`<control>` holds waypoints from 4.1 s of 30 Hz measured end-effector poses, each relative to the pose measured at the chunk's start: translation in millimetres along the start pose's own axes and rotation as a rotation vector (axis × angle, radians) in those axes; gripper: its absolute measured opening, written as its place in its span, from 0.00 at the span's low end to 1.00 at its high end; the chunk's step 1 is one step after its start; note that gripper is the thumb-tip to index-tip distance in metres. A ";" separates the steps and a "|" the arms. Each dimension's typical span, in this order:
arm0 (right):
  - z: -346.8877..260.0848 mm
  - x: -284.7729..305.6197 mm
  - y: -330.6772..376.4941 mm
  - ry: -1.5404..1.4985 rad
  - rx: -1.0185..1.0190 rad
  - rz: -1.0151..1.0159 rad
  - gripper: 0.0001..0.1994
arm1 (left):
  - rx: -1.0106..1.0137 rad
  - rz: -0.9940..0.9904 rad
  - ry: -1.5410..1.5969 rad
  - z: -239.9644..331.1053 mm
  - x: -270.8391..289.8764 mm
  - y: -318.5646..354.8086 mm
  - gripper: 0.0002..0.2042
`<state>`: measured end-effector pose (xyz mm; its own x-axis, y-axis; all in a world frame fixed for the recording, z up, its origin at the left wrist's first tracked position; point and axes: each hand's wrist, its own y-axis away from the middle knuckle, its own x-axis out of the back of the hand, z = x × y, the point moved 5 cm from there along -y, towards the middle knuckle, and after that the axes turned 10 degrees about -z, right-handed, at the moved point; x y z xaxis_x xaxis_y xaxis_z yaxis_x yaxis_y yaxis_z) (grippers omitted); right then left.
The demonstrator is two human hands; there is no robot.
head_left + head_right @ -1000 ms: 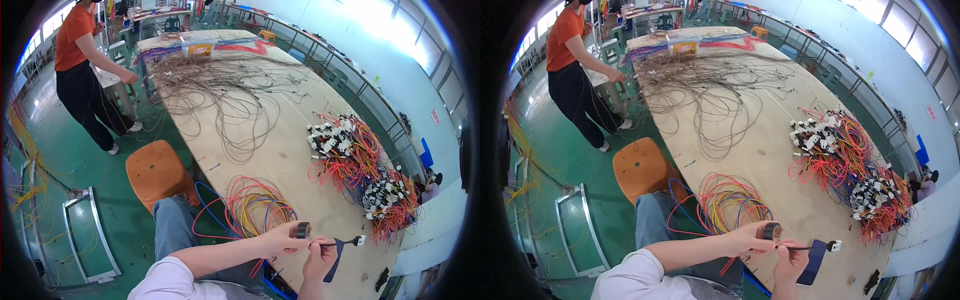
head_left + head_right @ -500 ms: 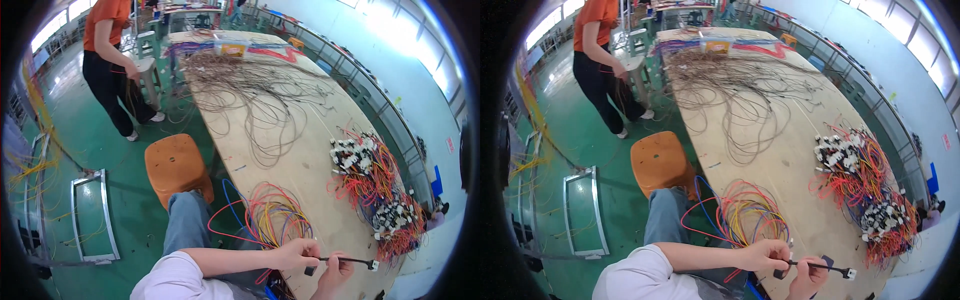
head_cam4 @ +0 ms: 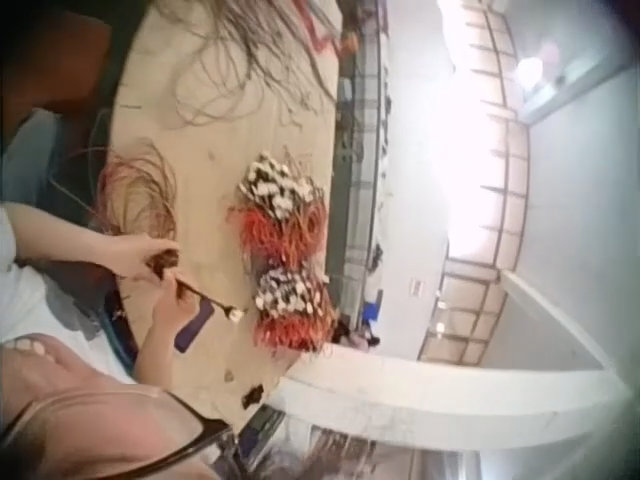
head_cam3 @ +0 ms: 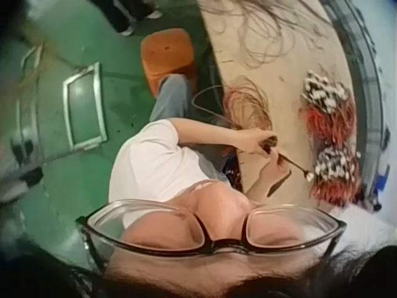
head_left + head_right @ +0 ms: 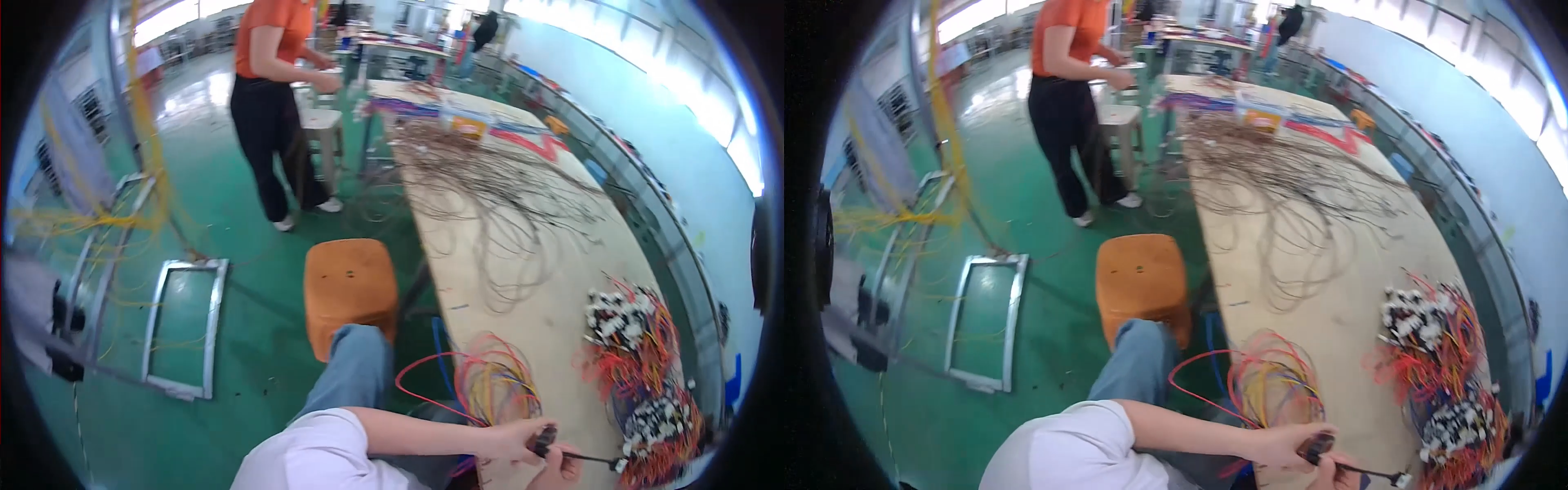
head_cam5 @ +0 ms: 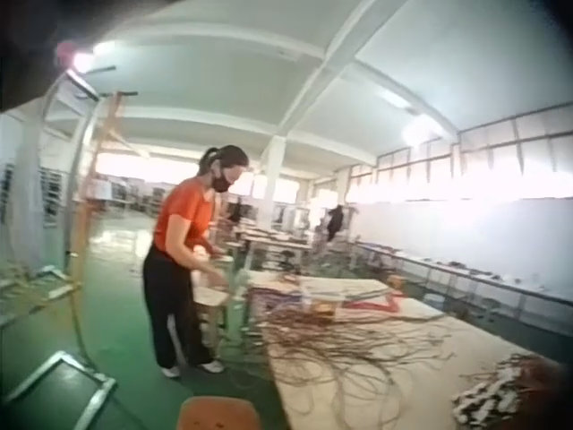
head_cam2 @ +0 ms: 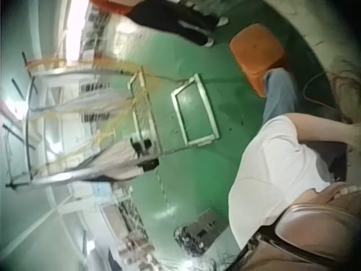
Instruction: Wrapping electrical wire harnesses with black adhesive tape.
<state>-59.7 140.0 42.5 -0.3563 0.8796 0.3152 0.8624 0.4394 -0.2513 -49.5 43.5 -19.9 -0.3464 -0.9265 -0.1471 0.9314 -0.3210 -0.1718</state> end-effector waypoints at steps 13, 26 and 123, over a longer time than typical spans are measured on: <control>40.8 38.1 1.7 -0.619 -0.257 0.152 0.05 | -0.457 0.090 0.207 38.0 -2.3 17.4 0.26; 10.7 38.1 26.5 0.147 -0.100 0.271 0.09 | 0.008 0.023 0.410 20.8 -12.2 5.7 0.32; 37.3 71.3 11.0 0.437 -0.341 -0.220 0.06 | 0.184 0.439 -0.324 26.3 86.4 19.9 0.05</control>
<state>-89.1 214.3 28.0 -0.4214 0.5860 0.6921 0.8775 0.4562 0.1479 -57.9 -48.1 -10.3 0.1017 -0.9842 0.1450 0.9944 0.1049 0.0144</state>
